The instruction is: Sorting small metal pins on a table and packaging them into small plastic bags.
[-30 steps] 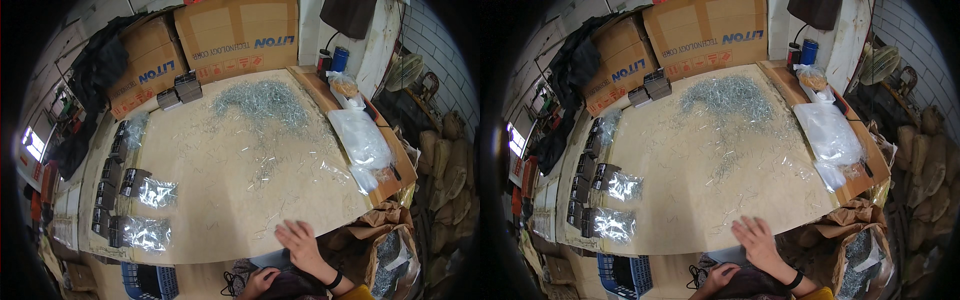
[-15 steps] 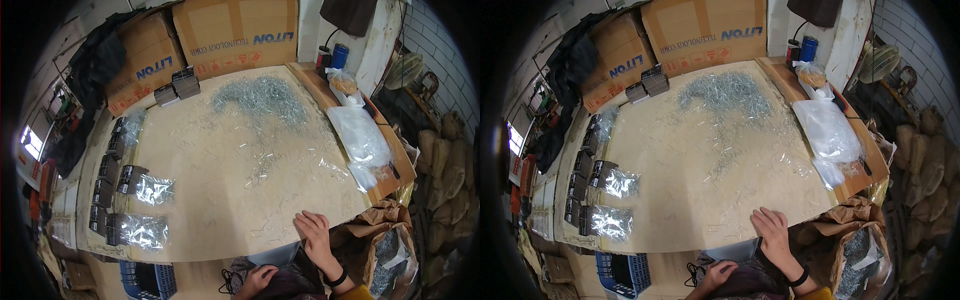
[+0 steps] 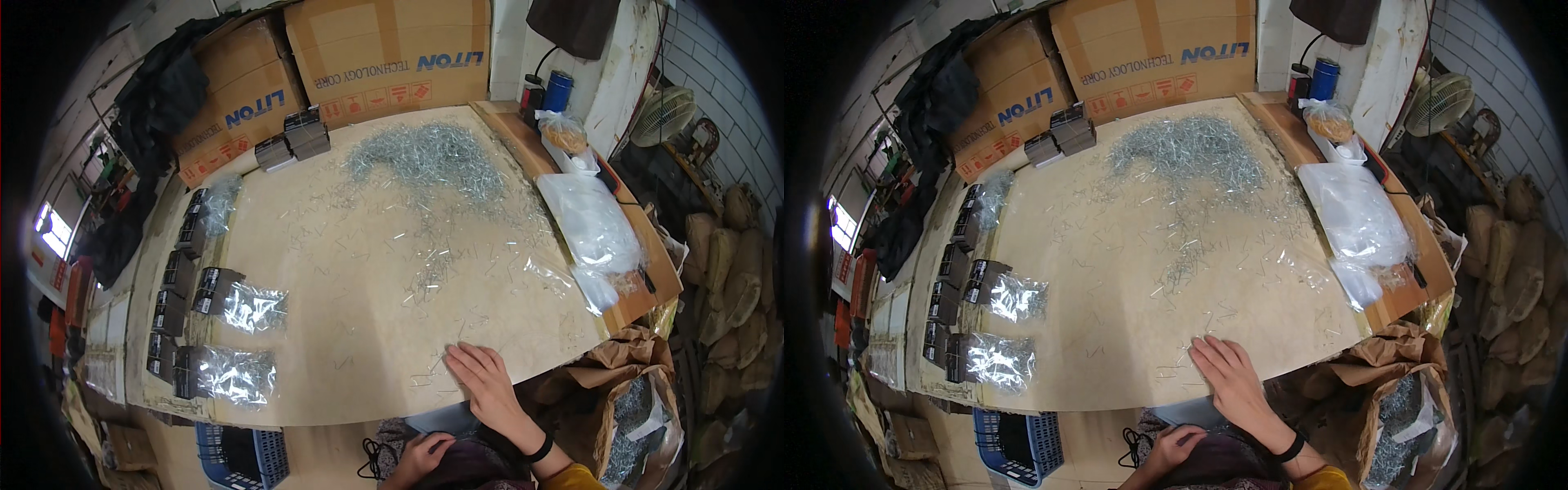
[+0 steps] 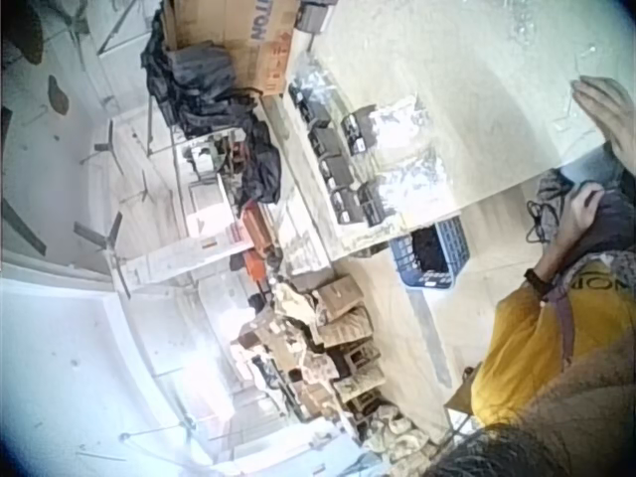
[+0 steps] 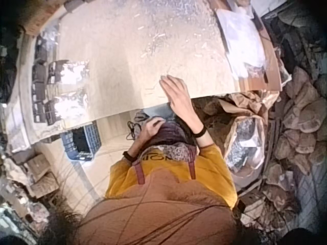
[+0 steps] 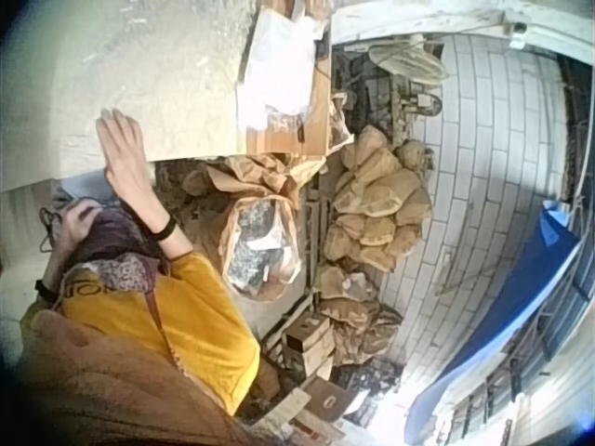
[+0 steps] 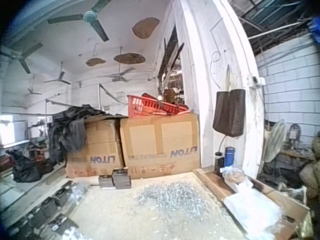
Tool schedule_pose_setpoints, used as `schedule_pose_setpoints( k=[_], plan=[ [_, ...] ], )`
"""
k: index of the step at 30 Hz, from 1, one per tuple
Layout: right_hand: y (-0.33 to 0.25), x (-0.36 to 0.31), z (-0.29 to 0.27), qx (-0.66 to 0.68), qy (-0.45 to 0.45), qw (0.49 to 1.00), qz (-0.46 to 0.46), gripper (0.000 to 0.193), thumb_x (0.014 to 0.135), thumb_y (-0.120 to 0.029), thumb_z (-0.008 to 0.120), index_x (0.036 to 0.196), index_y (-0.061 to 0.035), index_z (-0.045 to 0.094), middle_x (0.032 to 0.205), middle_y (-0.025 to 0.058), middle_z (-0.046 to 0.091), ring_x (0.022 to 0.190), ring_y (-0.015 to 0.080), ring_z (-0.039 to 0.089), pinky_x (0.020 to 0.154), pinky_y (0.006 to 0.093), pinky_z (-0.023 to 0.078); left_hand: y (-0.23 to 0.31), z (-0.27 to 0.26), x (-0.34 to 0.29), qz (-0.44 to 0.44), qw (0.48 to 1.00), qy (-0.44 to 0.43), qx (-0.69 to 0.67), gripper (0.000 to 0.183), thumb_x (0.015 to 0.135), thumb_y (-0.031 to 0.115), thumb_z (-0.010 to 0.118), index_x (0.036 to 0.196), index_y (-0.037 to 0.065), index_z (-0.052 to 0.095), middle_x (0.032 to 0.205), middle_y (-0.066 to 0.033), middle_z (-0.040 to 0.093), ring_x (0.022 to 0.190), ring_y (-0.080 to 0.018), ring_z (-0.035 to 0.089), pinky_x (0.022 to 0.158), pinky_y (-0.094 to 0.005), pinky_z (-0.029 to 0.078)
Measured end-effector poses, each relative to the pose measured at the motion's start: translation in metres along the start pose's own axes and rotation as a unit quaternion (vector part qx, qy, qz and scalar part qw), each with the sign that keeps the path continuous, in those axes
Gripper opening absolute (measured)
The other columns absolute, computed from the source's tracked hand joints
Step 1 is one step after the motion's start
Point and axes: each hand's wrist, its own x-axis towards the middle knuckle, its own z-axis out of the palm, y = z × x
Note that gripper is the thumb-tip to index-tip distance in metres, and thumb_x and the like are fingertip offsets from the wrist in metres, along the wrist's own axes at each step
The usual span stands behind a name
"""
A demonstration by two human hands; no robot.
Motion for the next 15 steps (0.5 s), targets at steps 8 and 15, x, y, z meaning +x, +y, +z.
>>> schedule_pose_setpoints(
  k=[8,15],
  plan=[
    [0.001,-0.005,0.002,-0.056,0.003,0.998,0.02,0.055,0.068,0.01,0.057,0.121,-0.0006,0.061,0.133,0.0098,0.058,0.128,0.0295,0.048,0.105,0.0483,0.033,0.007,-0.001,0.001,-0.015,1.0,-0.005,0.004,0.011,0.085,0.007,0.074,0.095,0.004,0.072,0.092,-0.0087,0.073,0.079,-0.0223,0.071,0.068,-0.0302,0.056],
    [-0.002,-0.01,0.001,-0.075,0.009,0.997,0.032,0.056,0.068,0.009,0.058,0.122,-0.0012,0.061,0.133,0.0087,0.058,0.123,0.0284,0.05,0.105,0.0486,0.033,0.01,-0.001,0.003,-0.019,1.0,0.002,0.003,0.011,0.085,0.008,0.074,0.094,0.005,0.072,0.092,-0.0082,0.074,0.08,-0.0222,0.071,0.068,-0.0302,0.056]
  ],
)
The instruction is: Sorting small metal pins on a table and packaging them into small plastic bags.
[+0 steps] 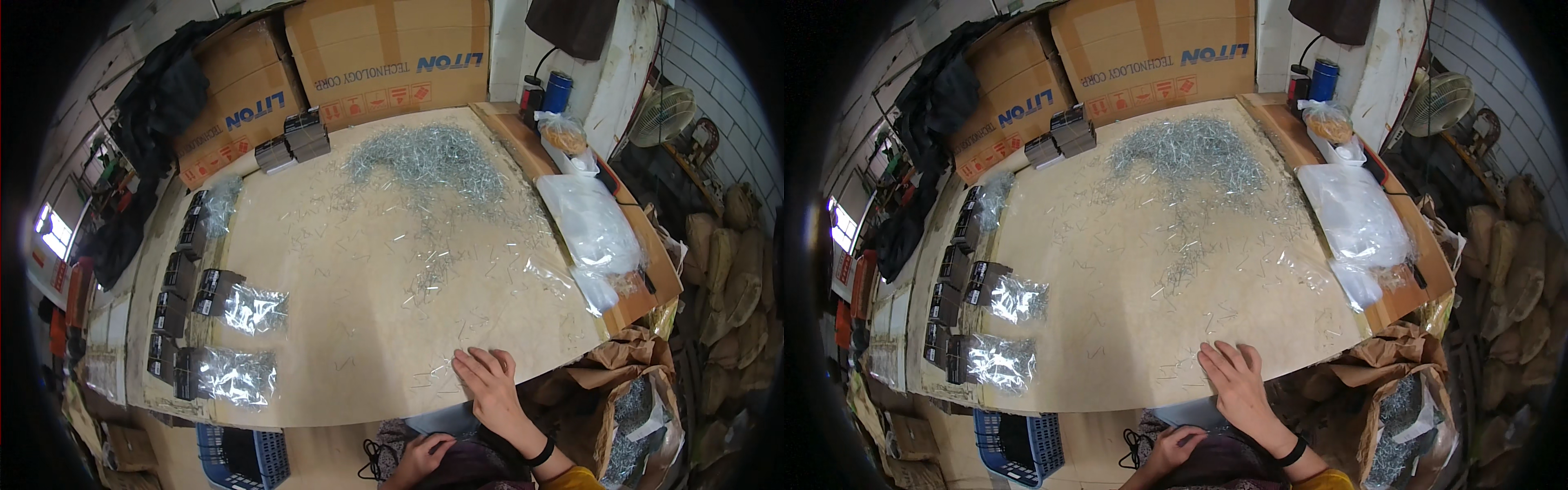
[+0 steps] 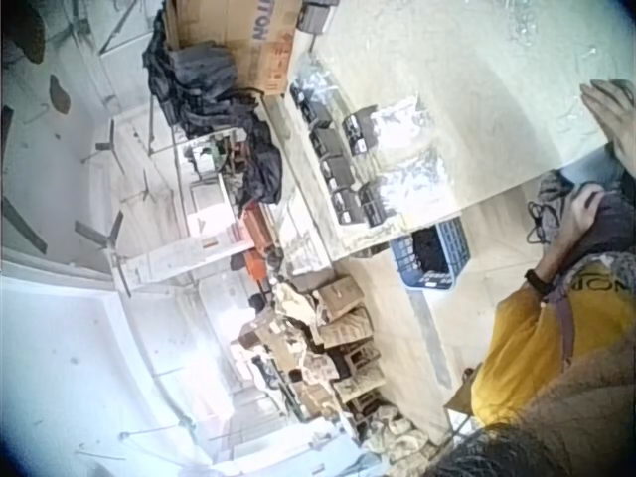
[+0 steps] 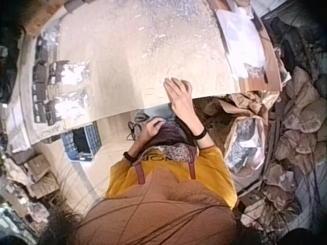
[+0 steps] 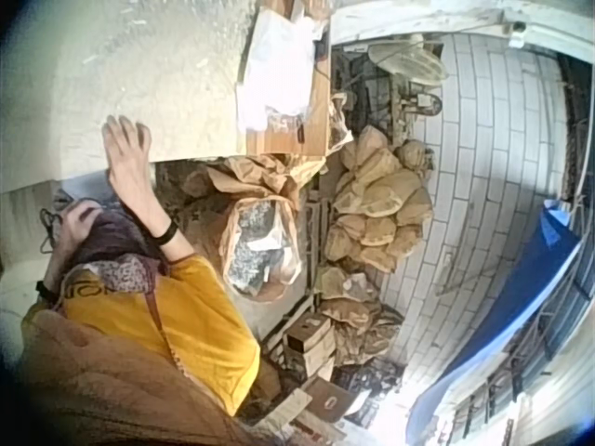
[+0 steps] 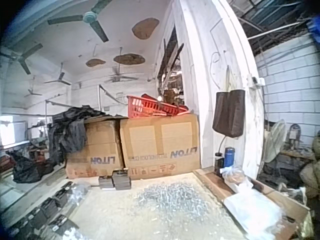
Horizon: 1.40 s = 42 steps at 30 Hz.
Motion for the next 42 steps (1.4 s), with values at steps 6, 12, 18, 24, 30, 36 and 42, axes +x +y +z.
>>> schedule_pose_setpoints(
  k=[6,12,18,24,30,36,42],
  plan=[
    [0.005,0.001,0.003,0.034,0.009,0.999,-0.005,0.057,0.066,0.011,0.055,0.122,-0.0011,0.061,0.133,0.0096,0.058,0.124,0.0289,0.049,0.107,0.05,0.031,-0.004,0.0,0.0,0.012,1.0,-0.002,0.016,0.011,0.084,0.009,0.075,0.094,0.005,0.072,0.093,-0.0083,0.074,0.081,-0.0234,0.071,0.069,-0.0315,0.057],
    [0.025,0.024,-0.009,-0.027,0.033,0.998,0.051,0.057,0.068,0.007,0.057,0.125,0.0035,0.055,0.135,0.0161,0.054,0.129,0.0324,0.046,0.111,0.0514,0.029,-0.006,0.0,-0.001,-0.002,1.0,-0.009,0.014,0.011,0.085,0.01,0.074,0.095,0.006,0.072,0.094,-0.008,0.073,0.082,-0.025,0.071,0.073,-0.0322,0.057],
    [0.019,-0.002,-0.013,-0.021,0.028,0.999,0.03,0.052,0.064,0.01,0.058,0.116,0.0053,0.06,0.127,0.0199,0.058,0.122,0.0375,0.052,0.11,0.0514,0.036,-0.001,-0.003,-0.002,-0.029,0.999,-0.011,0.024,0.012,0.086,0.012,0.074,0.096,0.008,0.072,0.094,-0.0074,0.073,0.081,-0.0254,0.07,0.075,-0.0324,0.056],
    [-0.012,0.0,0.017,0.166,0.07,0.983,0.028,0.043,0.072,0.007,0.061,0.115,0.0013,0.062,0.124,0.0169,0.059,0.117,0.0366,0.056,0.103,0.0465,0.045,-0.006,0.001,-0.003,-0.005,1.0,-0.006,0.022,0.011,0.085,0.013,0.075,0.094,0.008,0.072,0.093,-0.0065,0.074,0.079,-0.0244,0.07,0.07,-0.0318,0.056],
    [-0.027,0.001,0.028,0.078,0.014,0.993,-0.092,0.035,0.079,-0.012,0.067,0.114,-0.0052,0.066,0.123,0.0128,0.061,0.115,0.0328,0.058,0.096,0.0426,0.05,-0.007,0.0,-0.005,0.024,0.998,0.006,0.054,0.012,0.083,0.013,0.076,0.094,0.007,0.072,0.088,-0.0065,0.073,0.076,-0.0253,0.069,0.068,-0.0326,0.056],
    [-0.012,-0.021,0.021,0.194,0.022,0.97,-0.144,0.029,0.078,-0.007,0.066,0.106,-0.0023,0.069,0.119,0.0109,0.064,0.11,0.0308,0.06,0.094,0.0408,0.051,-0.013,0.0,-0.006,0.046,0.996,-0.013,0.08,0.013,0.082,0.011,0.076,0.094,0.006,0.072,0.089,-0.0089,0.073,0.077,-0.0258,0.069,0.07,-0.0337,0.056],
    [-0.014,0.048,0.016,0.11,-0.064,0.984,-0.126,0.038,0.094,-0.014,0.059,0.129,-0.0022,0.057,0.145,0.012,0.049,0.133,0.0307,0.046,0.111,0.0403,0.037,-0.004,-0.001,0.0,0.029,0.999,-0.014,-0.007,0.013,0.083,0.01,0.076,0.094,0.005,0.072,0.092,-0.0092,0.073,0.078,-0.0244,0.07,0.07,-0.0329,0.056]
  ],
)
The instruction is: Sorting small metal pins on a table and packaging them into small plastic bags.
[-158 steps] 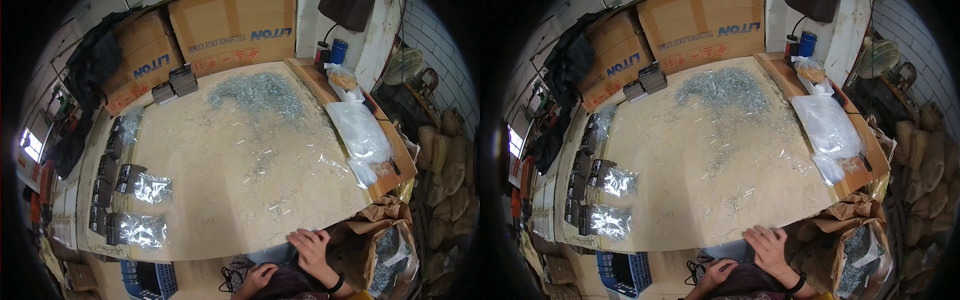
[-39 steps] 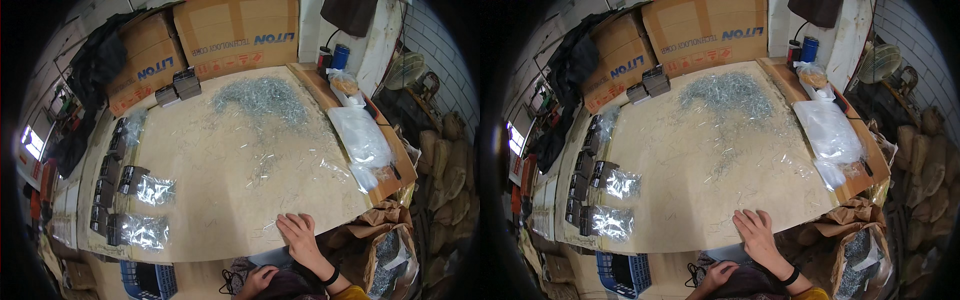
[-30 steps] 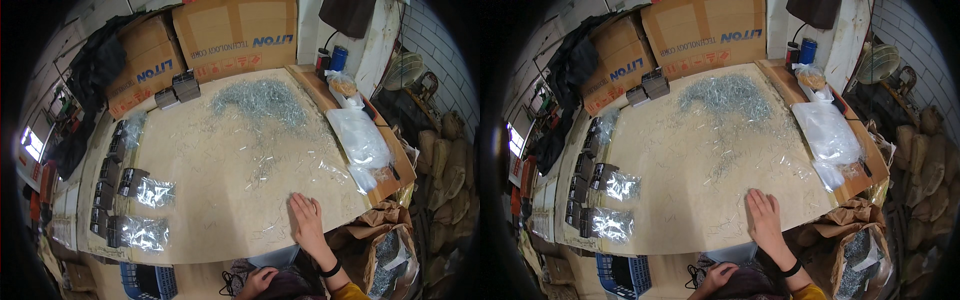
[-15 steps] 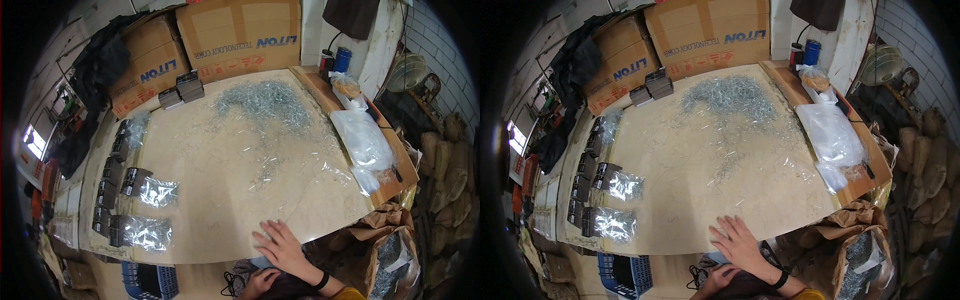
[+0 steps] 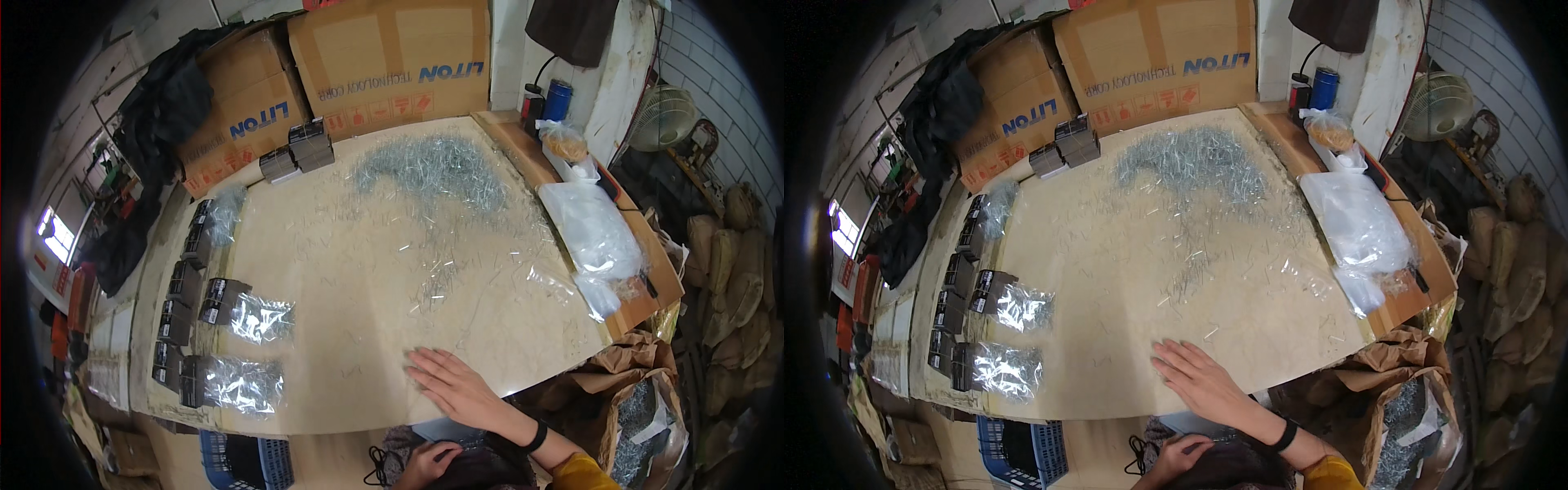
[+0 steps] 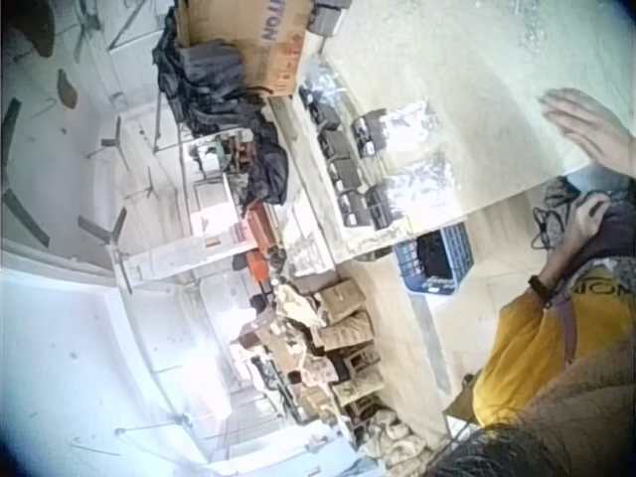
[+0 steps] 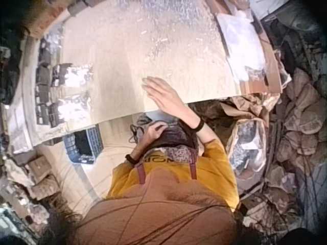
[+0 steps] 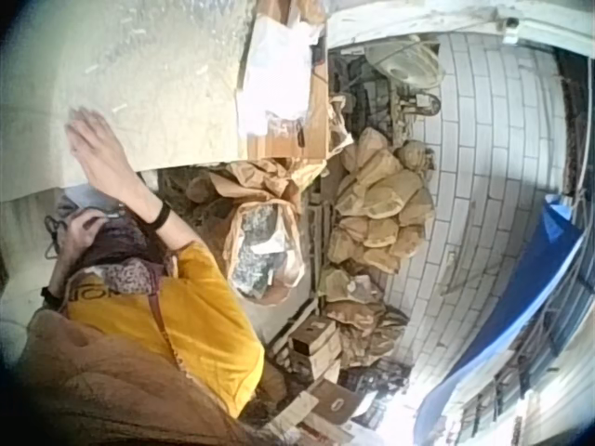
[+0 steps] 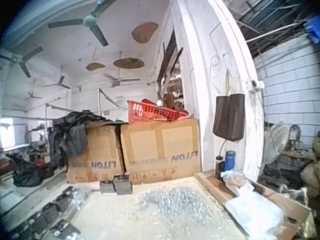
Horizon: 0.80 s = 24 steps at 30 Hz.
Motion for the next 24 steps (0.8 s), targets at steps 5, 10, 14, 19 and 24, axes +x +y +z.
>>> schedule_pose_setpoints(
  k=[5,10,14,19,24],
  plan=[
    [0.006,-0.016,-0.01,0.054,-0.132,0.989,-0.026,0.037,0.096,-0.018,0.056,0.129,-0.0027,0.058,0.145,0.0124,0.049,0.137,0.0276,0.042,0.116,0.0416,0.033,0.009,-0.007,-0.004,-0.047,0.997,-0.009,-0.066,0.009,0.087,0.01,0.071,0.094,0.004,0.071,0.093,-0.0139,0.07,0.084,-0.0302,0.067,0.077,-0.0364,0.054],
    [0.033,0.009,-0.016,0.098,-0.094,0.991,0.001,0.041,0.096,-0.027,0.058,0.131,-0.005,0.057,0.146,0.0117,0.048,0.138,0.0277,0.042,0.118,0.0462,0.028,-0.01,0.003,-0.007,-0.035,0.998,-0.014,-0.041,0.012,0.086,0.014,0.073,0.094,0.005,0.07,0.092,-0.0135,0.07,0.085,-0.0303,0.067,0.078,-0.0362,0.053],
    [0.069,0.045,-0.002,-0.123,0.051,0.989,0.071,0.045,0.095,-0.031,0.059,0.133,-0.0065,0.056,0.148,0.0115,0.045,0.138,0.0301,0.041,0.117,0.0506,0.025,-0.006,0.007,-0.004,-0.051,0.998,-0.019,-0.039,0.011,0.088,0.014,0.071,0.094,0.005,0.07,0.092,-0.0138,0.07,0.085,-0.0287,0.068,0.078,-0.0351,0.053],
    [0.066,0.025,0.005,-0.098,-0.021,0.995,0.019,0.051,0.091,-0.037,0.063,0.133,-0.0091,0.056,0.145,0.0118,0.048,0.137,0.0323,0.041,0.115,0.0548,0.025,-0.003,0.003,-0.005,-0.072,0.996,-0.02,-0.04,0.012,0.089,0.015,0.07,0.094,0.004,0.07,0.092,-0.014,0.07,0.084,-0.0263,0.068,0.078,-0.0334,0.053],
    [0.047,-0.006,-0.015,-0.115,-0.014,0.992,0.052,0.049,0.089,-0.032,0.065,0.131,-0.0078,0.056,0.139,0.0124,0.052,0.133,0.0323,0.044,0.112,0.0522,0.031,0.001,0.002,-0.003,-0.075,0.996,-0.016,-0.04,0.012,0.09,0.015,0.07,0.094,0.004,0.07,0.091,-0.0142,0.07,0.085,-0.0258,0.068,0.078,-0.033,0.052]
  ],
)
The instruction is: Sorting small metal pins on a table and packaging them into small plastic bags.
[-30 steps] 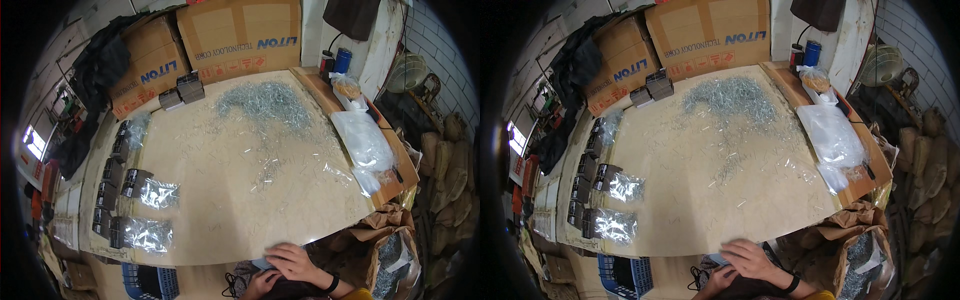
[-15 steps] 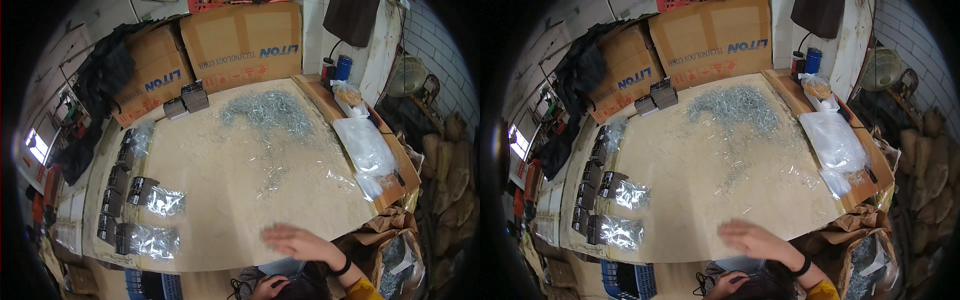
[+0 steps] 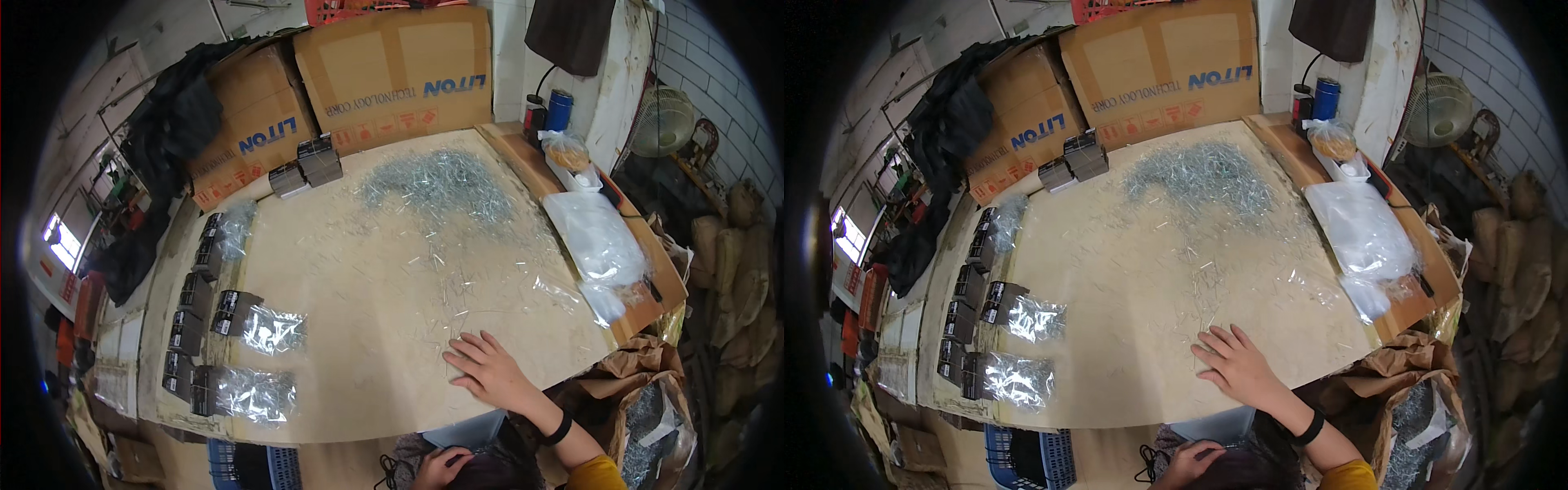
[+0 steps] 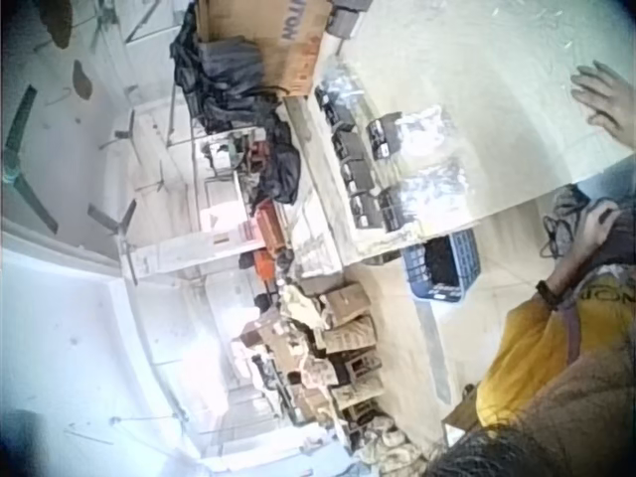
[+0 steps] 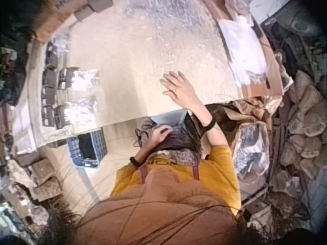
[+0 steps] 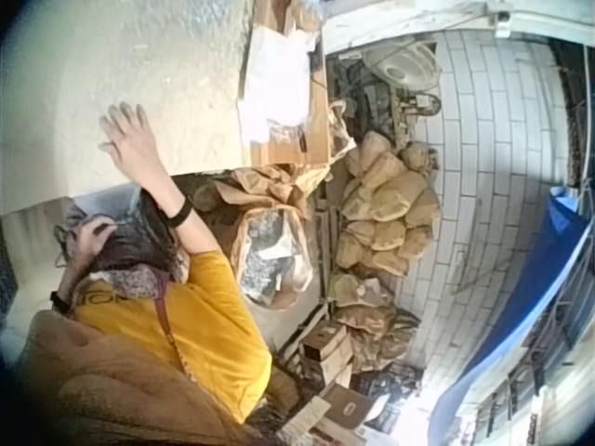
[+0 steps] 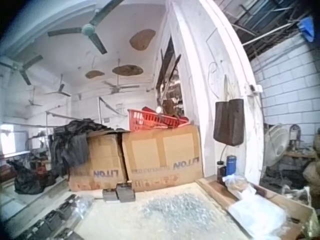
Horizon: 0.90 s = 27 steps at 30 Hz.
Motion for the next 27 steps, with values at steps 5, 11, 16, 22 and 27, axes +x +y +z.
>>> schedule_pose_setpoints(
  k=[5,11,16,22,27],
  plan=[
    [-0.01,-0.021,-0.014,0.037,-0.016,0.999,-0.002,0.049,0.09,-0.027,0.064,0.131,-0.0024,0.054,0.138,0.0129,0.052,0.132,0.0329,0.044,0.112,0.0486,0.034,-0.006,0.003,0.001,0.016,1.0,0.001,-0.006,0.011,0.089,0.013,0.07,0.093,0.003,0.07,0.091,-0.0136,0.07,0.086,-0.0269,0.067,0.079,-0.0339,0.052],
    [-0.031,-0.046,-0.026,0.094,-0.057,0.994,0.0,0.046,0.087,-0.008,0.061,0.132,-0.0008,0.054,0.14,0.0131,0.052,0.136,0.0334,0.042,0.113,0.0465,0.033,-0.005,-0.001,0.002,0.052,0.998,0.006,0.018,0.012,0.083,0.009,0.075,0.093,0.003,0.07,0.092,-0.0099,0.073,0.08,-0.0255,0.071,0.074,-0.0326,0.055],
    [-0.019,-0.05,-0.029,0.264,0.015,0.96,0.097,0.063,0.069,0.017,0.049,0.127,-0.0044,0.06,0.135,0.014,0.056,0.134,0.0339,0.045,0.115,0.0435,0.032,-0.005,0.0,0.003,0.059,0.998,0.012,0.031,0.012,0.084,0.01,0.075,0.093,0.003,0.07,0.092,-0.0102,0.073,0.082,-0.026,0.071,0.076,-0.0323,0.055],
    [-0.02,-0.041,-0.018,0.189,0.036,0.981,0.04,0.058,0.071,0.016,0.053,0.121,-0.0083,0.065,0.137,0.0134,0.054,0.132,0.034,0.046,0.114,0.049,0.032,-0.003,0.0,0.001,0.037,0.999,0.012,0.031,0.012,0.085,0.011,0.075,0.094,0.005,0.071,0.093,-0.0102,0.073,0.083,-0.0259,0.071,0.075,-0.0324,0.055],
    [-0.029,-0.042,-0.019,0.108,0.01,0.994,-0.001,0.054,0.074,0.01,0.056,0.119,-0.0175,0.068,0.141,0.0107,0.052,0.134,0.0301,0.046,0.115,0.0538,0.027,-0.002,-0.002,0.001,0.067,0.997,0.012,0.045,0.013,0.084,0.01,0.075,0.094,0.005,0.071,0.092,-0.0101,0.073,0.081,-0.0268,0.07,0.074,-0.033,0.055]
  ],
)
